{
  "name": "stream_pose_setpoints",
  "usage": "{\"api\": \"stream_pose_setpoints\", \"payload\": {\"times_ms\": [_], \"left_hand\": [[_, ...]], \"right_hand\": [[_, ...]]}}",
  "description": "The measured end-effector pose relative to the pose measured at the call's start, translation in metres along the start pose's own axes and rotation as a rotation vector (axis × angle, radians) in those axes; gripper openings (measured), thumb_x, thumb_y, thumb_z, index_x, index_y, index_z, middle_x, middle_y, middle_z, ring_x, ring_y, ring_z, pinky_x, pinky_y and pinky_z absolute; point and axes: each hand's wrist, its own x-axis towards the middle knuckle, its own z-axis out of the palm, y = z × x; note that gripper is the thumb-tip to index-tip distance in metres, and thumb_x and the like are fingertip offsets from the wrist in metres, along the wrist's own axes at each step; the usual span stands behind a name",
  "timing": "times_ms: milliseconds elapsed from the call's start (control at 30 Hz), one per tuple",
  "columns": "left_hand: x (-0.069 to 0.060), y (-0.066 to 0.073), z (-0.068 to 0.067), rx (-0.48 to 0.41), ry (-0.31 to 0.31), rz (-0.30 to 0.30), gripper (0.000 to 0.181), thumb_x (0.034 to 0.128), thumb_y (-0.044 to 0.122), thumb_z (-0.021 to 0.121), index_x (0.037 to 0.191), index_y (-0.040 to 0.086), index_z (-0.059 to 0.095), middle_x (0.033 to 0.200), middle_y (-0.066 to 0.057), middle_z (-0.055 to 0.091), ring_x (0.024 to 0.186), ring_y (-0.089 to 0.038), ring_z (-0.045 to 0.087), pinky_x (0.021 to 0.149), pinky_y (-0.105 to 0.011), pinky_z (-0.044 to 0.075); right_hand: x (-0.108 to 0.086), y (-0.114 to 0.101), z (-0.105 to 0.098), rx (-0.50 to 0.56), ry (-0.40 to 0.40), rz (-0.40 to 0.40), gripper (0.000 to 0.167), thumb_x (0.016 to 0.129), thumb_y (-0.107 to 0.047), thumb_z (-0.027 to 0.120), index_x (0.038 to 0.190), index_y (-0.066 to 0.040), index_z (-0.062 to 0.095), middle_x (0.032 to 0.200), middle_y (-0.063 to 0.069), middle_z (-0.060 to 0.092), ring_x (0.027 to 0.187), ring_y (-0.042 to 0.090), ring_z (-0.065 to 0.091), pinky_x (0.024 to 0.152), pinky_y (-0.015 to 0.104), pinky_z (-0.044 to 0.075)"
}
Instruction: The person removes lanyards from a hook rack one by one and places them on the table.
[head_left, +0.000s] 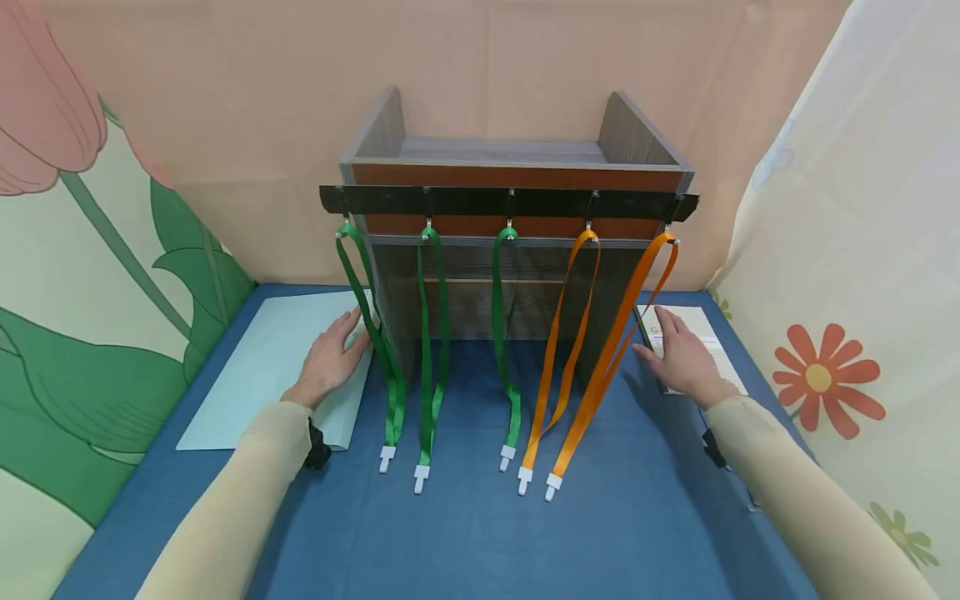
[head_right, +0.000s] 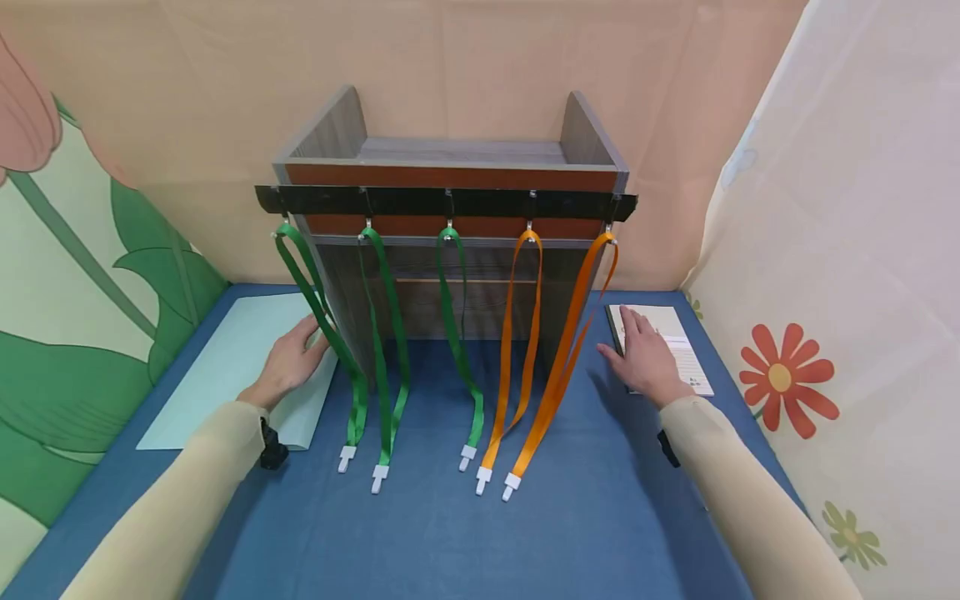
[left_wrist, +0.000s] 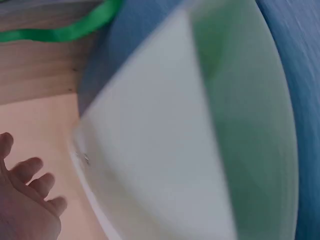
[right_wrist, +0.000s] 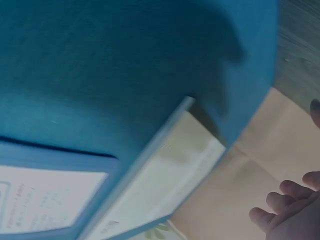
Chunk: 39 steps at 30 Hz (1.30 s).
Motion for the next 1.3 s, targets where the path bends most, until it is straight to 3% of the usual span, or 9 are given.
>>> {"api": "stream_pose_setpoints", "payload": {"times_ms": [167,333,467,600,800,1000,1133,1300], "left_hand": [[-0.001,0.012,0.002,-0.117,0.074,0.071,0.063,0.0987,0.052,0.039,0.150,0.018,0.032,0.149,-0.011,0.035,0.135,-0.034,0.031,0.103,-0.056,0.026],[-0.006,0.020,0.004,-0.210,0.090,0.023,0.064,0.0969,0.057,0.040,0.144,0.014,0.044,0.144,-0.011,0.043,0.131,-0.034,0.038,0.100,-0.055,0.031],[-0.015,0.022,-0.001,-0.317,0.066,-0.048,0.067,0.0962,0.059,0.038,0.141,0.011,0.048,0.138,-0.013,0.049,0.126,-0.033,0.043,0.098,-0.055,0.035],[-0.024,0.026,-0.009,-0.422,0.018,-0.078,0.064,0.0987,0.054,0.039,0.141,0.007,0.047,0.135,-0.016,0.051,0.122,-0.034,0.047,0.099,-0.055,0.034],[-0.028,0.036,-0.015,-0.614,-0.041,-0.013,0.056,0.1016,0.041,0.043,0.137,-0.001,0.049,0.133,-0.019,0.052,0.120,-0.034,0.050,0.101,-0.050,0.033],[-0.029,0.046,-0.009,-0.711,-0.050,0.049,0.052,0.1010,0.038,0.047,0.132,-0.004,0.053,0.129,-0.017,0.056,0.123,-0.026,0.047,0.101,-0.045,0.034],[-0.033,0.056,-0.007,-0.725,-0.039,0.071,0.046,0.1012,0.030,0.049,0.131,-0.004,0.054,0.125,-0.018,0.058,0.118,-0.018,0.049,0.098,-0.038,0.036],[-0.037,0.056,-0.003,-0.725,0.006,0.095,0.042,0.1005,0.026,0.051,0.132,-0.002,0.054,0.123,-0.014,0.060,0.112,-0.013,0.052,0.092,-0.027,0.039]], "right_hand": [[-0.002,-0.007,-0.017,0.092,0.071,0.006,0.092,0.091,-0.052,0.056,0.152,-0.003,0.009,0.148,0.031,0.022,0.128,0.050,0.030,0.099,0.062,0.026],[-0.005,-0.017,-0.035,0.160,0.135,-0.033,0.088,0.091,-0.052,0.056,0.154,-0.009,0.012,0.149,0.026,0.025,0.129,0.047,0.030,0.099,0.062,0.025],[-0.007,-0.030,-0.044,0.202,0.192,-0.089,0.079,0.092,-0.043,0.061,0.153,-0.013,0.021,0.148,0.021,0.033,0.125,0.044,0.039,0.097,0.061,0.031],[-0.010,-0.046,-0.056,0.258,0.275,-0.149,0.066,0.092,-0.033,0.064,0.147,-0.009,0.036,0.143,0.018,0.042,0.121,0.040,0.046,0.093,0.057,0.039],[-0.025,-0.070,-0.086,0.376,0.393,-0.213,0.048,0.093,-0.023,0.064,0.136,-0.006,0.051,0.131,0.015,0.055,0.113,0.033,0.055,0.089,0.045,0.046],[-0.046,-0.093,-0.123,0.488,0.372,-0.236,0.048,0.091,-0.017,0.067,0.136,-0.010,0.054,0.126,0.012,0.059,0.109,0.029,0.059,0.081,0.013,0.044],[-0.054,-0.102,-0.144,0.547,0.365,-0.267,0.051,0.089,-0.008,0.068,0.137,-0.009,0.052,0.129,0.016,0.056,0.110,0.019,0.060,0.079,0.013,0.045],[-0.051,-0.111,-0.157,0.558,0.350,-0.314,0.057,0.085,-0.002,0.072,0.137,-0.011,0.053,0.131,0.014,0.056,0.110,0.010,0.059,0.082,0.017,0.045]]}}
